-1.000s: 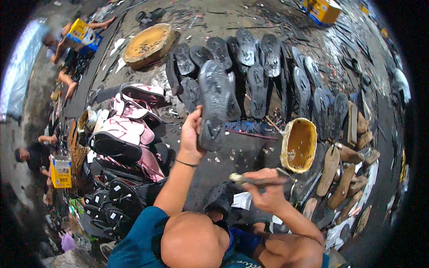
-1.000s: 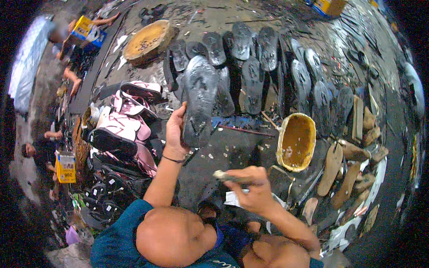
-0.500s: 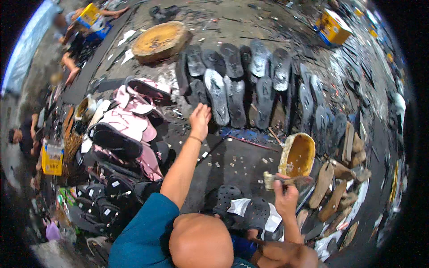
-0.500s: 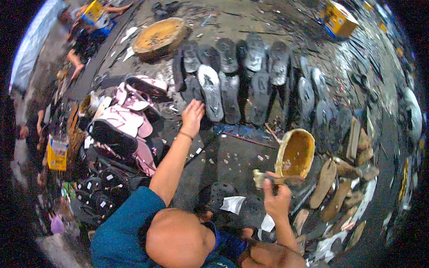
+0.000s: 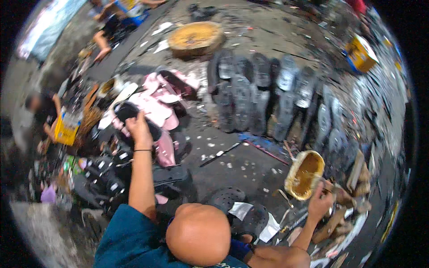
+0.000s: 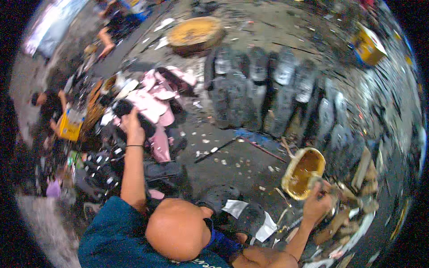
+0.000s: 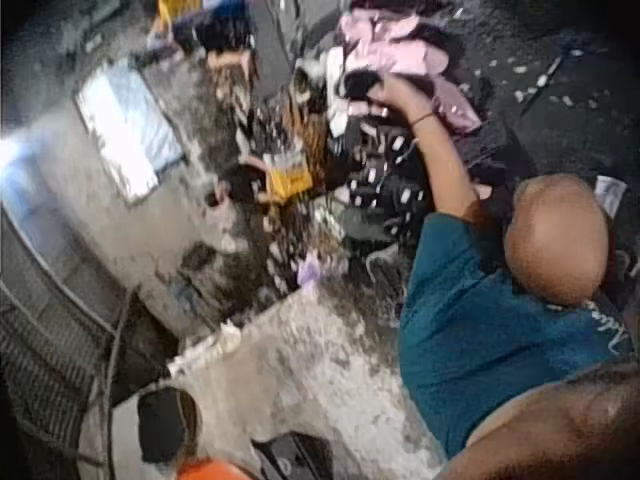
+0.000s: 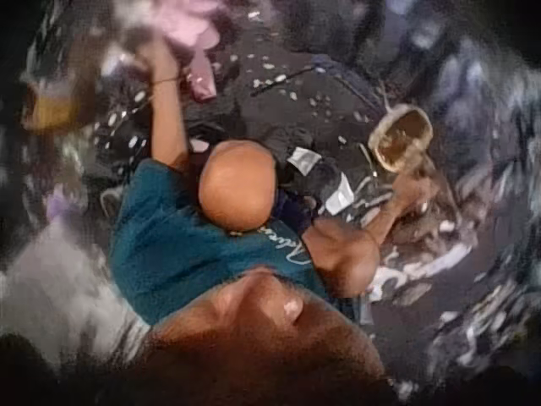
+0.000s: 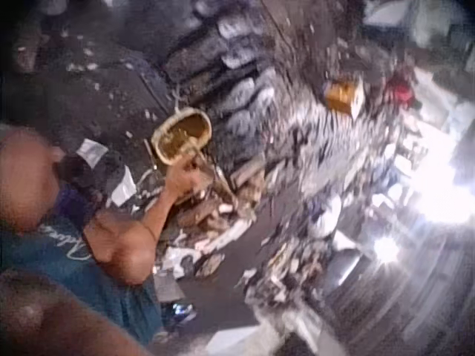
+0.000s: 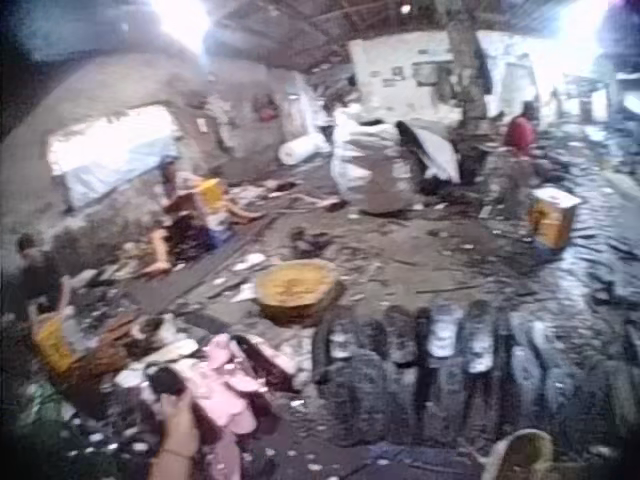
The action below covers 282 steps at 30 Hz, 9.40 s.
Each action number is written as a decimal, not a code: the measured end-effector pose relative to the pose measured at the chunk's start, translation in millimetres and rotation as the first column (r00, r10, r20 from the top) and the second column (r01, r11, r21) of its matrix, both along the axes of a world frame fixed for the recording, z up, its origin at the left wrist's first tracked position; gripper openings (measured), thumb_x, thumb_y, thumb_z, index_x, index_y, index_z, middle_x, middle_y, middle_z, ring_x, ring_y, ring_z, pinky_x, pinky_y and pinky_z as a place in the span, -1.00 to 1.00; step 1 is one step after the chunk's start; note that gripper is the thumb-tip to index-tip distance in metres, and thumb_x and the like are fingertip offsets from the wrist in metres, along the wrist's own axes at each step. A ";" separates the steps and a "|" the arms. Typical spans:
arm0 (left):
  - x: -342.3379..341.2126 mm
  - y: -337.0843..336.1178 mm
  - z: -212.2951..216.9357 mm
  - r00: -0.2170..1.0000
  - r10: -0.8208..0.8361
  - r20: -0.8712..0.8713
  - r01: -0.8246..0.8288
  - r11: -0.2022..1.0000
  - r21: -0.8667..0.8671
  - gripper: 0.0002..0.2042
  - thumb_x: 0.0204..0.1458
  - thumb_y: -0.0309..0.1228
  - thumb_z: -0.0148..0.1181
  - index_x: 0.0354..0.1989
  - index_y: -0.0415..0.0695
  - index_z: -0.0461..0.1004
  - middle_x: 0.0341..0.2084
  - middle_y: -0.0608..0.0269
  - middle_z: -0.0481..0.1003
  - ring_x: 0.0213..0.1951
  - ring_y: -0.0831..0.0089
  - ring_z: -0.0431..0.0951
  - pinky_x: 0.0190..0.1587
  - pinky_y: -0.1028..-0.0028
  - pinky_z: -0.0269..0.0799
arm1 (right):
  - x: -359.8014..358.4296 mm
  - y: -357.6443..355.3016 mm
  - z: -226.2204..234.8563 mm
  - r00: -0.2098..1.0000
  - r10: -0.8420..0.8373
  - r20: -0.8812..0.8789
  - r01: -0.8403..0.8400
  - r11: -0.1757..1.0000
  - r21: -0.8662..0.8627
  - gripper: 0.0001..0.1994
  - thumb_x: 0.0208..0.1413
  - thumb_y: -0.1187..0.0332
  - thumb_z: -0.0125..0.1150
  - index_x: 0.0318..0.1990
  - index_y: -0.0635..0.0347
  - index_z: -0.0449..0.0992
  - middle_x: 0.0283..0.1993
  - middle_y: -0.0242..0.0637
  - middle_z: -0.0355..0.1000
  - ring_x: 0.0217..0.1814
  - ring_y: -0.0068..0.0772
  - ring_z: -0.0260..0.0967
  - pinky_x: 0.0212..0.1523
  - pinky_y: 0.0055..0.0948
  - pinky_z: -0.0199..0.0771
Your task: The person sits on the floor and applies a brown liquid from a yellow container to the soles of black slippers using a brush. They repeatedly dip the brush into the container and coat each slipper before placing it back on the floor.
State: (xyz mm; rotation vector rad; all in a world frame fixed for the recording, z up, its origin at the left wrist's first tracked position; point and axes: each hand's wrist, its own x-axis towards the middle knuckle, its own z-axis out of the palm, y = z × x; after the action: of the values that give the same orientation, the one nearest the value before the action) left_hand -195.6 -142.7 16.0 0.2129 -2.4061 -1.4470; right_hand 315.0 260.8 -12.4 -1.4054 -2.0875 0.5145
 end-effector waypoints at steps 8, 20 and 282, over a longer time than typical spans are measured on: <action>19.8 39.8 -17.2 0.966 -0.013 -0.257 -0.035 0.983 -0.179 -0.11 -0.07 -0.31 0.55 0.32 -0.41 0.07 0.08 -0.10 0.28 0.10 0.11 0.38 0.18 0.22 0.36 | 8.4 -24.0 24.7 0.997 0.030 0.069 -0.002 0.930 -0.369 -0.76 0.21 0.29 0.32 -0.10 0.26 0.57 -0.25 -0.17 0.55 -0.29 -0.30 0.49 -0.19 -0.29 0.48; 97.1 62.7 -14.5 0.835 -0.551 -0.004 0.538 0.817 -0.206 -0.44 -0.17 -0.77 -0.04 0.14 -0.27 0.29 0.10 -0.01 0.28 -0.11 0.28 0.42 -0.08 0.44 0.45 | -3.5 -13.5 26.0 0.925 0.005 0.380 0.128 0.937 -0.325 -0.68 0.19 0.14 0.29 -0.26 0.27 0.53 -0.38 -0.06 0.49 -0.30 0.03 0.47 -0.24 -0.08 0.46; 188.4 82.2 -84.0 0.212 -0.742 0.636 0.301 0.669 0.679 -0.47 0.30 -0.06 -0.19 0.16 -0.25 0.45 -0.01 0.01 0.53 0.02 0.14 0.54 0.14 0.16 0.44 | 56.8 -47.1 47.7 0.832 0.488 0.264 -0.200 0.708 -0.677 -0.61 0.14 0.10 0.31 -0.09 0.29 0.63 -0.29 0.01 0.61 -0.20 -0.05 0.62 -0.10 -0.14 0.59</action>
State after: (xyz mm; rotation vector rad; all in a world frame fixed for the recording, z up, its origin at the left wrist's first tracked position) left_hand -7.2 -60.5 -68.0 0.3028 -3.1168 -2.8204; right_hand 371.8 213.7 35.2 -1.5646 -2.7322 1.2673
